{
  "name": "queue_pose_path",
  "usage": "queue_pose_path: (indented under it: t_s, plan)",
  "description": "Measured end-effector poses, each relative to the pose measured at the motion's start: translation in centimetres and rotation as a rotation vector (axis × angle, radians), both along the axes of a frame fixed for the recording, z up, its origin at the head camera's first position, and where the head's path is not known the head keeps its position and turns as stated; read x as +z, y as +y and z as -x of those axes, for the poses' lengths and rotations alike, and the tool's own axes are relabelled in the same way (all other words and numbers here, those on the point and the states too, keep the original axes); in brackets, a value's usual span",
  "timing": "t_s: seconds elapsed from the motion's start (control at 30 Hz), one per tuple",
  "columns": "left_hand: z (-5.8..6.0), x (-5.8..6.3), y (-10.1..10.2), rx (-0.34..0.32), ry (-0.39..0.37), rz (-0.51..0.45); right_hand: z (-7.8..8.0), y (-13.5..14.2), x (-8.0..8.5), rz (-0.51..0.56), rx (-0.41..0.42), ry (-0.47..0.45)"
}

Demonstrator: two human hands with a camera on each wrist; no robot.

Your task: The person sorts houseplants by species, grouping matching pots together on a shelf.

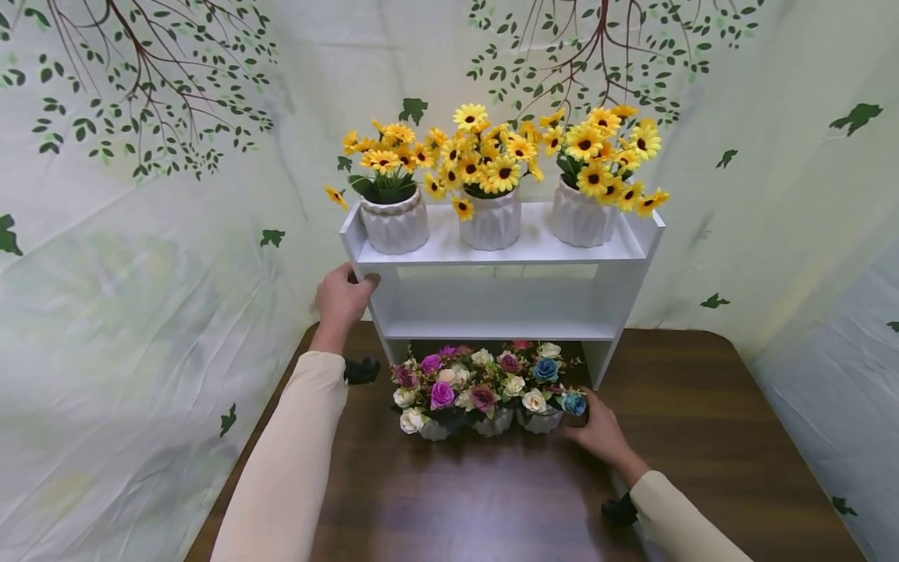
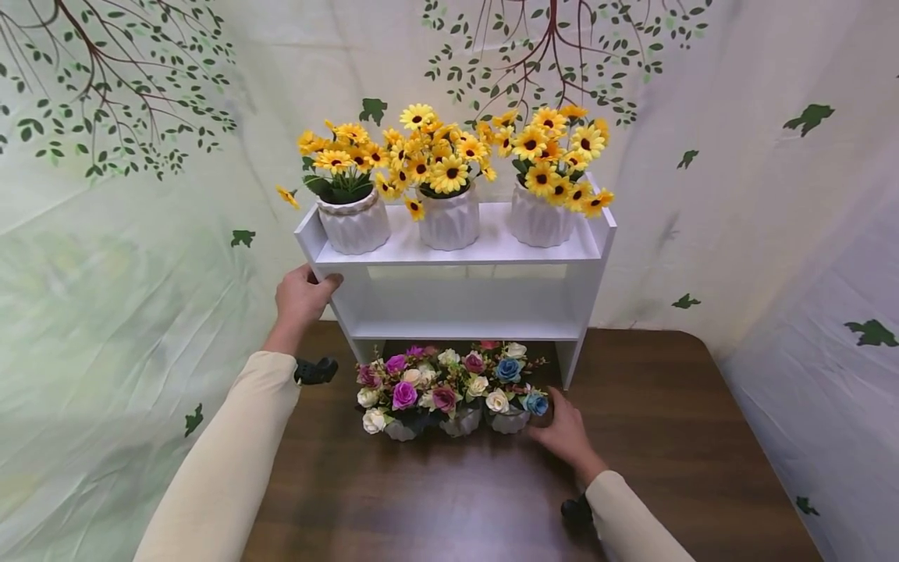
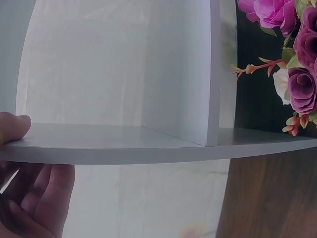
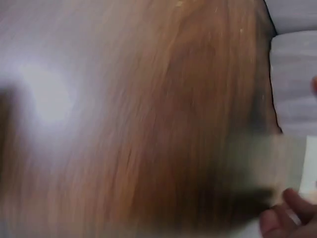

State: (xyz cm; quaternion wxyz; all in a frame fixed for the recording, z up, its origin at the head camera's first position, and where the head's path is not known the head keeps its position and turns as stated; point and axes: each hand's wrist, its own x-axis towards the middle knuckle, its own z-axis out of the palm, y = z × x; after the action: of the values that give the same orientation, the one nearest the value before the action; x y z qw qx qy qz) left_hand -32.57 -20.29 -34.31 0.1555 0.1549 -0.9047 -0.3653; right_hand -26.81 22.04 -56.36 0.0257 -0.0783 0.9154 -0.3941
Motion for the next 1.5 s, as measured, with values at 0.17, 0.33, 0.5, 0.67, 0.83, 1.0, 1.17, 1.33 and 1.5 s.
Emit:
queue_pose_path:
  t_s: [0.17,0.33,0.5,0.67,0.83,1.0,1.17,1.33,1.5]
  plan:
    - [-0.4,-0.2,-0.4,0.011,0.001,-0.005,0.3,-3.2,-1.5,0.347,0.03,0.048]
    - [-1.1,-0.5,-0.8,0.024,-0.024,-0.016,-0.3,-6.0,-2.3,0.407,-0.122,-0.081]
    - [-0.7,-0.6,-0.3,0.014,-0.004,-0.015,-0.6,-5.8,-2.0,0.244,-0.226,-0.132]
    - [-0.2,-0.3,0.1,0.001,0.017,0.003,-0.7,-6.0,-2.2,0.23,-0.228,-0.084]
    - [-0.1,-0.1,0.4,-0.003,0.011,-0.01,-0.9,-6.1,-2.4,0.223,-0.262,-0.035]
    - [0.0,-0.1,0.6,-0.005,0.008,-0.013,-1.0,-5.6,-2.5,0.211,-0.251,0.058]
    - [0.0,-0.1,0.5,-0.013,0.011,-0.01,-1.1,-4.8,-2.4,0.265,-0.25,0.126]
    - [-0.2,0.0,0.2,0.001,-0.005,-0.013,-2.1,-3.3,-1.7,0.268,-0.28,0.108]
    - [-0.2,0.1,0.1,0.005,-0.008,-0.015,-2.9,-1.2,-0.3,0.285,-0.264,0.136]
